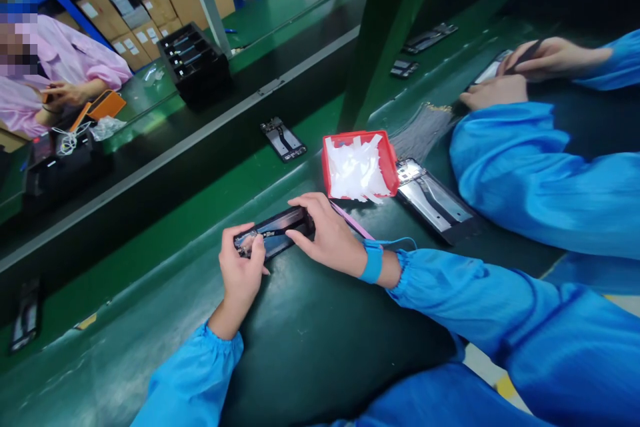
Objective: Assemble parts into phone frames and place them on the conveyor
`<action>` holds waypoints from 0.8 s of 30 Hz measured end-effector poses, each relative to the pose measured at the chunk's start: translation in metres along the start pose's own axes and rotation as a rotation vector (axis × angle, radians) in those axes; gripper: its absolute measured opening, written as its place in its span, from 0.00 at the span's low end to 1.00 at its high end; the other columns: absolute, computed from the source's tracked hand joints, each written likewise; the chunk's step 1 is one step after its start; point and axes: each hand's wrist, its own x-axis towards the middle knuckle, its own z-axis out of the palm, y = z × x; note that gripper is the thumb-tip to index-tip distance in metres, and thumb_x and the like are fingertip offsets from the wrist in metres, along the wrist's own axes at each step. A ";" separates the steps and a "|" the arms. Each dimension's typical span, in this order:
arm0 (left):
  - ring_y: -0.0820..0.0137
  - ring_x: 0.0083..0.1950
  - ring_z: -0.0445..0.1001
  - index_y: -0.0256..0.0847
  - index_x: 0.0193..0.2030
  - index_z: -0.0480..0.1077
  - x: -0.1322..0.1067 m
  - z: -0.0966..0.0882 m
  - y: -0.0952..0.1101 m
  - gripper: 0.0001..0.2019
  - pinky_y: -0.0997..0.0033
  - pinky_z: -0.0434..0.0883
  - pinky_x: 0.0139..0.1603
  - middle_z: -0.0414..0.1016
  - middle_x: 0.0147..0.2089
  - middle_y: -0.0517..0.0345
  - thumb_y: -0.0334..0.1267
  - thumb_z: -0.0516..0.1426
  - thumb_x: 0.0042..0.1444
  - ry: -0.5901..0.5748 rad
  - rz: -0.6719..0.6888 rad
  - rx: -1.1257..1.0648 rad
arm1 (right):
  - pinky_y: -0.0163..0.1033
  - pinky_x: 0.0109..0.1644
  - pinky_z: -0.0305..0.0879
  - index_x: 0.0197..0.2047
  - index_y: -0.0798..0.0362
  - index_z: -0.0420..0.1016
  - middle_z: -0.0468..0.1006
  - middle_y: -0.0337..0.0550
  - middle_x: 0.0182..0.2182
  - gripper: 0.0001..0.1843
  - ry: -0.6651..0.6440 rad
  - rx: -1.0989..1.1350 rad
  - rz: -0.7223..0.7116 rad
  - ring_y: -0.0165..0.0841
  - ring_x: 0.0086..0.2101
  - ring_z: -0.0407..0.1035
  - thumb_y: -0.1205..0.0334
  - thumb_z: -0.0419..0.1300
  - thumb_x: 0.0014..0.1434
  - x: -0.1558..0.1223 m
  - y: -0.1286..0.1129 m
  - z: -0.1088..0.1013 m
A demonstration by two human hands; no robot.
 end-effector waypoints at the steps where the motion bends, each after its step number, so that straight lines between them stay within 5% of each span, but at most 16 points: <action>1: 0.78 0.16 0.70 0.41 0.53 0.68 0.002 -0.001 0.001 0.19 0.80 0.69 0.12 0.71 0.32 0.66 0.49 0.64 0.61 0.007 -0.037 -0.022 | 0.58 0.59 0.74 0.63 0.50 0.64 0.69 0.55 0.55 0.24 -0.003 -0.001 -0.008 0.49 0.56 0.69 0.63 0.63 0.65 0.000 0.001 0.000; 8: 0.70 0.30 0.77 0.45 0.63 0.67 0.026 -0.014 -0.002 0.29 0.76 0.74 0.17 0.75 0.44 0.56 0.54 0.65 0.58 -0.080 -0.233 -0.424 | 0.49 0.47 0.75 0.60 0.53 0.72 0.76 0.49 0.44 0.17 -0.064 0.044 0.044 0.42 0.41 0.75 0.59 0.56 0.71 0.005 0.011 -0.003; 14: 0.65 0.48 0.81 0.41 0.56 0.71 0.014 -0.003 -0.001 0.25 0.66 0.80 0.51 0.81 0.51 0.51 0.48 0.69 0.55 -0.116 -0.122 -0.435 | 0.37 0.29 0.63 0.36 0.49 0.73 0.76 0.33 0.22 0.09 -0.359 0.164 0.119 0.31 0.23 0.71 0.55 0.61 0.67 -0.009 -0.003 0.000; 17: 0.64 0.51 0.80 0.41 0.55 0.71 -0.001 0.008 -0.001 0.21 0.65 0.76 0.55 0.81 0.52 0.51 0.47 0.67 0.59 -0.134 -0.117 -0.342 | 0.37 0.29 0.63 0.34 0.49 0.69 0.77 0.35 0.24 0.13 -0.409 0.195 0.061 0.31 0.24 0.70 0.52 0.64 0.66 -0.010 -0.007 -0.001; 22: 0.63 0.49 0.79 0.41 0.51 0.70 -0.016 0.016 0.004 0.17 0.63 0.75 0.54 0.80 0.50 0.52 0.48 0.65 0.61 -0.215 -0.095 -0.193 | 0.41 0.39 0.73 0.56 0.51 0.66 0.79 0.46 0.43 0.20 -0.278 0.373 0.146 0.37 0.38 0.75 0.48 0.61 0.69 -0.004 -0.008 -0.004; 24: 0.63 0.49 0.79 0.41 0.49 0.70 -0.020 0.017 0.007 0.16 0.64 0.75 0.53 0.80 0.49 0.52 0.47 0.65 0.61 -0.229 -0.088 -0.141 | 0.42 0.42 0.74 0.55 0.50 0.65 0.78 0.44 0.42 0.18 -0.303 0.446 0.165 0.38 0.39 0.74 0.47 0.58 0.72 -0.004 -0.009 -0.004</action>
